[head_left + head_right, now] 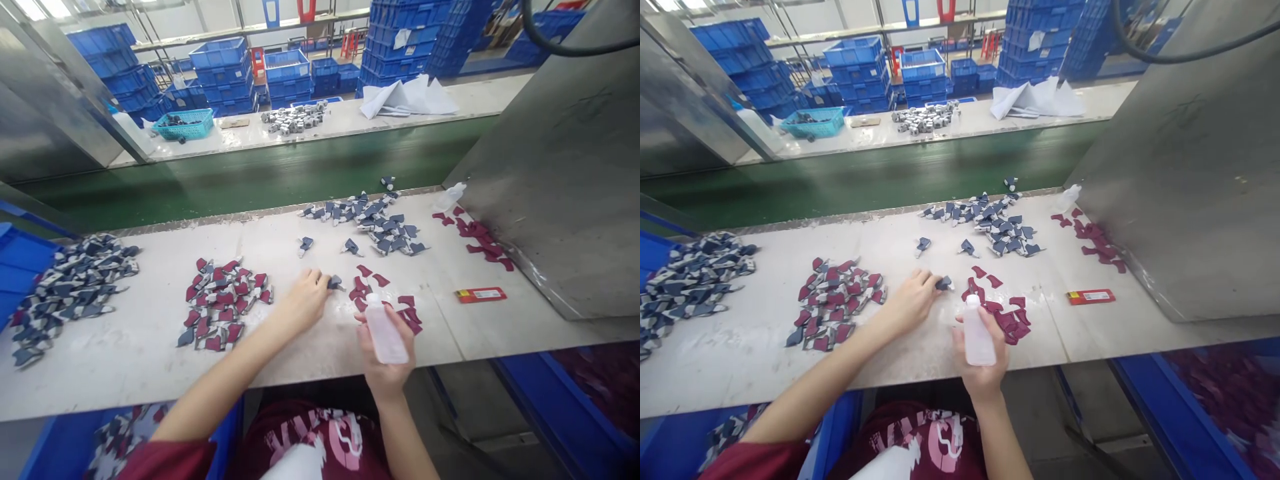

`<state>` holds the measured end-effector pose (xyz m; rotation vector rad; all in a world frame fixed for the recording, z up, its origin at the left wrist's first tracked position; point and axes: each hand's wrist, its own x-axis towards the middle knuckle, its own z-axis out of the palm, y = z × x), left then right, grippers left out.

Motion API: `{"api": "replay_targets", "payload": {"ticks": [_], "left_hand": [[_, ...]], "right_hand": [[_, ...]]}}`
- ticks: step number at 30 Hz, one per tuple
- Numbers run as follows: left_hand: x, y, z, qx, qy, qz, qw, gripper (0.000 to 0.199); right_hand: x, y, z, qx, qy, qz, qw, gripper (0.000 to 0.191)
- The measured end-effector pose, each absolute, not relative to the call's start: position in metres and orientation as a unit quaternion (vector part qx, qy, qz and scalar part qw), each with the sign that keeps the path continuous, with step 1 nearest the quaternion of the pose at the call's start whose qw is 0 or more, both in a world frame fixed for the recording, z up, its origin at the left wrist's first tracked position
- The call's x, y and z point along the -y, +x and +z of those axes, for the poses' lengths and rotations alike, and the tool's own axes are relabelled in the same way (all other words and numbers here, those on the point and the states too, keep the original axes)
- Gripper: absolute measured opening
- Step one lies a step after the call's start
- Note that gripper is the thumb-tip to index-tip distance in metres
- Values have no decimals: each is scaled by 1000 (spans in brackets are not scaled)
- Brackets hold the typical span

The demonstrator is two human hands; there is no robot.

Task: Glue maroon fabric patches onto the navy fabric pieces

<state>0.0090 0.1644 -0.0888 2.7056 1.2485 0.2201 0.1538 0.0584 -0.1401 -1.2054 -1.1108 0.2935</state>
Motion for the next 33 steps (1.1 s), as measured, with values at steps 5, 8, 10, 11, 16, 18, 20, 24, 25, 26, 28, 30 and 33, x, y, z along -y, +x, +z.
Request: {"api": "replay_targets", "payload": {"ticks": [5,8,10,11,16,18,20,24,25,26,28,30,33], "left_hand": [[-112,-7,-107,-521,814,177,184,26],[-108,-20,-116,-560,759,213,255,18],[-107,-27,-120,-544,749,242,291,17],[-107,-30,-121,-534,747,256,301,17],[-106,-39,-128,-539,716,304,323,19],[-106,-40,-129,-539,704,316,337,21],[-106,-40,-130,-537,698,322,348,22],[-107,-39,-131,-533,693,329,356,24],[-107,-39,-131,-533,693,330,356,24],[-106,-39,-131,-533,692,331,356,24],[-106,-39,-131,-533,693,331,355,23],[-106,-39,-131,-532,695,331,354,23],[-105,-39,-130,-530,697,332,350,24]], "right_hand": [[-58,162,-139,392,-574,137,705,35],[-60,156,-133,402,-589,168,681,27],[-60,150,-131,412,-593,196,663,25],[-60,146,-131,414,-596,202,658,25],[-62,136,-136,444,-606,191,632,25],[-63,135,-138,459,-608,195,617,26],[-65,135,-139,470,-615,200,601,27],[-67,135,-141,480,-622,204,584,28],[-68,135,-141,483,-623,206,580,27],[-68,135,-141,486,-625,207,575,27],[-69,135,-142,490,-626,209,570,26],[-69,135,-142,493,-622,210,571,24],[-69,135,-140,493,-621,209,572,24]]}}
